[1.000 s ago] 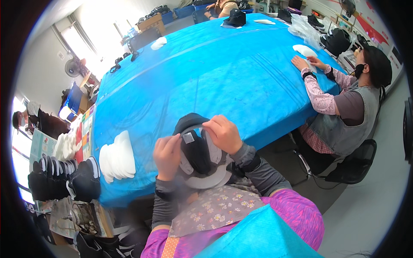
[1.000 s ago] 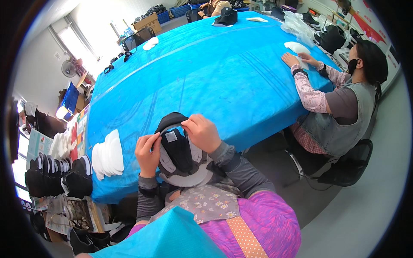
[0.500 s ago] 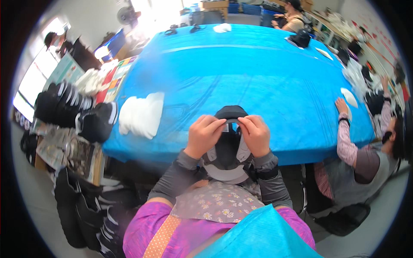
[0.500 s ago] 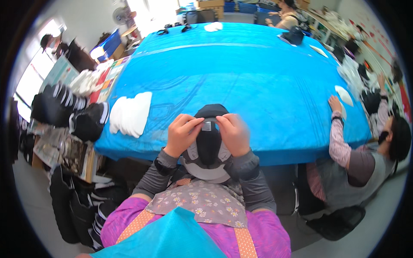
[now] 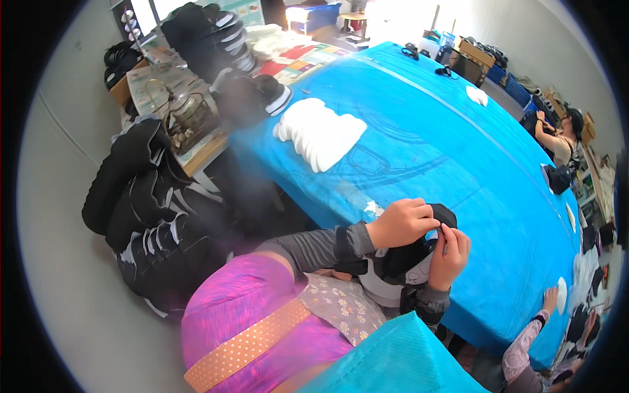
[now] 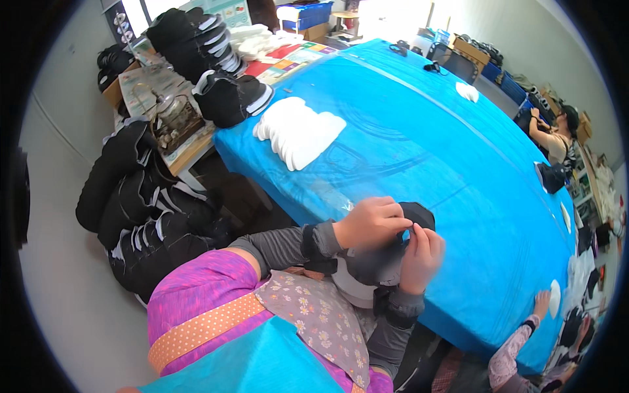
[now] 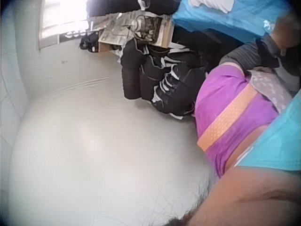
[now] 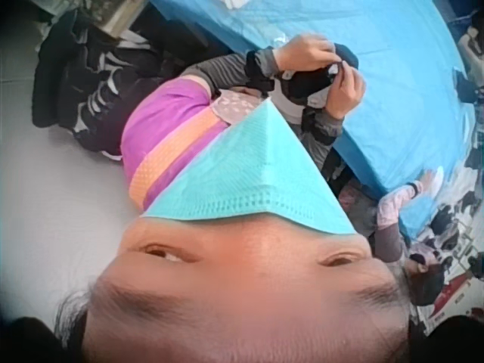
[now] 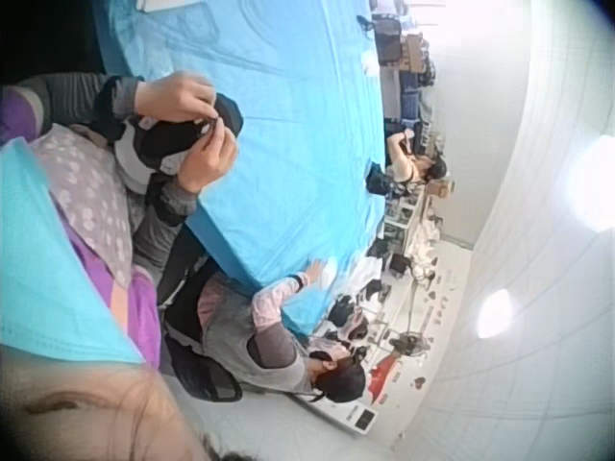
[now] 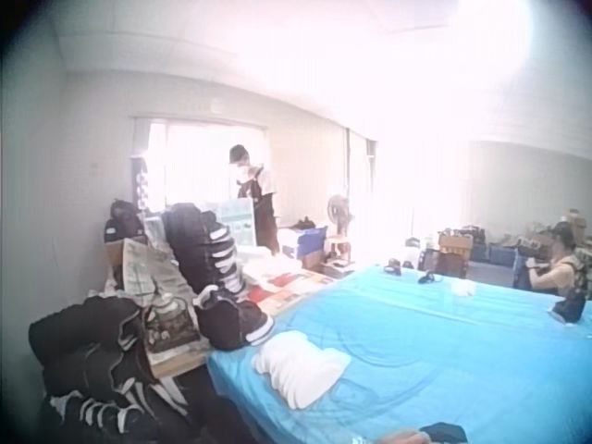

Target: Manually assembling shoe components by fitting internal padding and structures into the shoe upper.

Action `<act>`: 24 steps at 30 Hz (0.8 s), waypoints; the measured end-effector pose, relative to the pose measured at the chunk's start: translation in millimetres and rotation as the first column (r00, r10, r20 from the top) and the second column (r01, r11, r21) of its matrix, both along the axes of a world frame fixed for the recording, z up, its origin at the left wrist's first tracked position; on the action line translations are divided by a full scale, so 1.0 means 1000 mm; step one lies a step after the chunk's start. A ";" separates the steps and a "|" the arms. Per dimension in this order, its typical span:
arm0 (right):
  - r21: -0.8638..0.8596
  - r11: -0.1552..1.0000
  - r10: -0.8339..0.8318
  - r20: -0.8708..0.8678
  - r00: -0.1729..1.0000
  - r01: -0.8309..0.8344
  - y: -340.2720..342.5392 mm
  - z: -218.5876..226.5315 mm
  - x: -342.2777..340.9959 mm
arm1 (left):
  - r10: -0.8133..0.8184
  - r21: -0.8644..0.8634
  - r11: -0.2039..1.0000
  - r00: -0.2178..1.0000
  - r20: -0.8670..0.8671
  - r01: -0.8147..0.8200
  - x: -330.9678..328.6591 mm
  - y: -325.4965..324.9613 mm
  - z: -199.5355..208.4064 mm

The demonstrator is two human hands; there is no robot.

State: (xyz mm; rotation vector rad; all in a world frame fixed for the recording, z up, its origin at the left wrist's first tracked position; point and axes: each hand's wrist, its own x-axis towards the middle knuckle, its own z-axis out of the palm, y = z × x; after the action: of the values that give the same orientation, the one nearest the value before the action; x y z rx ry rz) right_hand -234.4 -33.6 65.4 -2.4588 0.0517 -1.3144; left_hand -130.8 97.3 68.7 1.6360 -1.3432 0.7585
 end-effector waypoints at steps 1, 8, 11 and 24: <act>-0.033 0.999 0.002 0.006 1.000 -0.001 0.003 0.001 0.001 | 0.015 -0.003 1.000 1.000 -0.002 -0.015 0.001 0.003 -0.003; -0.017 1.000 -0.010 0.013 1.000 0.011 -0.001 0.001 -0.002 | 0.004 -0.001 1.000 0.999 -0.042 -0.004 0.002 0.006 -0.005; 0.004 0.996 -0.092 0.014 0.996 0.092 -0.009 -0.009 -0.009 | 0.027 0.001 1.000 0.997 -0.067 -0.027 0.004 0.012 -0.009; 0.073 0.997 -0.019 -0.016 1.000 0.020 -0.032 -0.023 -0.027 | 0.036 0.035 0.999 0.996 -0.086 -0.033 -0.001 0.014 -0.012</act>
State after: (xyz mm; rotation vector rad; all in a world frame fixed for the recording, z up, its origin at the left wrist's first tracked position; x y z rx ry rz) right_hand -261.8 -65.4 42.7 -2.4123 0.1256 -1.2784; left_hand -131.6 111.4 56.2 1.7028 -1.2757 0.6809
